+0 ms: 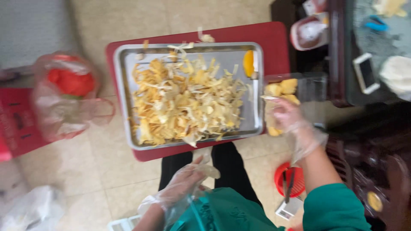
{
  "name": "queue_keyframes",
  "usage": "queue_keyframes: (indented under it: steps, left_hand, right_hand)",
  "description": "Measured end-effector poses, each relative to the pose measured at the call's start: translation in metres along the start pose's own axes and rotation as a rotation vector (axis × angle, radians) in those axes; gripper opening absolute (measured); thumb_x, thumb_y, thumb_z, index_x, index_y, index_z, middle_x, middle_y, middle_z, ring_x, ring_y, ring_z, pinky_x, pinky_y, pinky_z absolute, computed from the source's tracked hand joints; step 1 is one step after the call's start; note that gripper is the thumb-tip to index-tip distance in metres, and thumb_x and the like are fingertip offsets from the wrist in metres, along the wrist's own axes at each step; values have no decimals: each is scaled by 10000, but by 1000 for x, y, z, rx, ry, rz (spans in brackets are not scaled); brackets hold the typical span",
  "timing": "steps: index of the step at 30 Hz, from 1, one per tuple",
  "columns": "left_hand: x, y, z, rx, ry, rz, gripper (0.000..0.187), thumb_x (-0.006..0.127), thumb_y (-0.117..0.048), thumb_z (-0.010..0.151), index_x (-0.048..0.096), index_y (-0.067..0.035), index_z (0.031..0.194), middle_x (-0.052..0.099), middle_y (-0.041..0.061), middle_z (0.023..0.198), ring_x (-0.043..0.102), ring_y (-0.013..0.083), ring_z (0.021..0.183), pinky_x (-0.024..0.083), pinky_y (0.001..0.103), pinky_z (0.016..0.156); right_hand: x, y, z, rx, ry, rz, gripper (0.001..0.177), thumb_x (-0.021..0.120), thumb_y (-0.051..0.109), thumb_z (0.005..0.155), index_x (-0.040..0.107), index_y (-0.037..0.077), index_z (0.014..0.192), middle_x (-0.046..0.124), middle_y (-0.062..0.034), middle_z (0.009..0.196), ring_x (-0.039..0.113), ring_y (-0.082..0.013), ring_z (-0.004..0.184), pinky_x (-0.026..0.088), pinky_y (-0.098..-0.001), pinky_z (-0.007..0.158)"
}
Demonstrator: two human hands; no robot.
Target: Separating jackfruit segments from the core and packing them into plastic containers.
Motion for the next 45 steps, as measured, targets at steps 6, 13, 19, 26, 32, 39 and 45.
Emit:
queue_keyframes:
  steps: [6, 13, 19, 26, 32, 39, 45]
  left_hand:
    - [11, -28, -17, 39, 39, 194, 243, 697, -458, 820, 836, -259, 835, 394, -122, 1738, 697, 97, 1124, 546, 284, 753]
    - [1, -20, -23, 137, 117, -167, 634, 789, -387, 796, 656, -85, 1337, 411, -74, 1688, 730, 197, 671, 549, 232, 580]
    - [-21, -15, -30, -52, -124, -88, 862, 757, -397, 778, 512, -267, 1595, 717, 117, 1296, 635, 205, 974, 533, 327, 790]
    - [-18, -26, -40, -30, -136, -178, 993, 785, -445, 658, 504, -240, 1588, 696, 79, 1450, 668, 205, 1001, 530, 334, 807]
    - [-8, -39, -46, -39, -151, -250, 945, 778, -391, 681, 538, -234, 1582, 701, 57, 1392, 610, 185, 976, 456, 315, 807]
    - [-19, -27, -33, -1, -158, -290, 848, 781, -294, 753, 562, -213, 1568, 723, 67, 1340, 618, 186, 987, 449, 319, 792]
    - [-18, -27, -21, 38, -126, -100, 753, 749, -317, 832, 581, -275, 1565, 648, 55, 999, 538, 143, 699, 502, 277, 662]
  right_hand:
    - [179, 125, -27, -481, 246, -479, 752, 676, -137, 849, 522, 281, 1455, 440, -28, 1644, 520, -282, 1474, 649, -182, 559]
    - [201, 191, -22, 253, 380, -407, 559, 469, 102, 1046, 393, 289, 1568, 307, -74, 1697, 469, -68, 461, 341, -185, 327]
    - [143, 130, 16, 64, 309, -637, 499, 646, 67, 877, 596, 297, 1317, 282, 25, 1693, 489, -236, 1247, 502, -358, 818]
    - [93, 39, 59, 143, 261, -388, 791, 730, -21, 799, 556, 306, 1498, 496, -26, 1619, 568, -205, 1330, 488, -335, 1071]
    - [80, 22, 60, 175, 329, 91, 1005, 524, -123, 654, 363, 128, 1614, 409, -101, 1671, 404, -177, 1514, 398, -294, 1115]
    - [93, 116, 30, 157, 421, -785, 1036, 707, -2, 892, 96, 275, 1681, 134, -105, 1752, 326, -266, 1539, 524, -382, 1088]
    - [181, 188, 0, -260, 354, -1386, 881, 862, 444, 793, 412, 232, 1520, 453, -147, 1486, 555, -335, 1211, 640, -413, 818]
Point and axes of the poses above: each hand's wrist, its own z-axis towards the middle knuckle, its own x-axis out of the palm, y = z × x, the point moved 3 cm from there along z, towards the middle knuckle
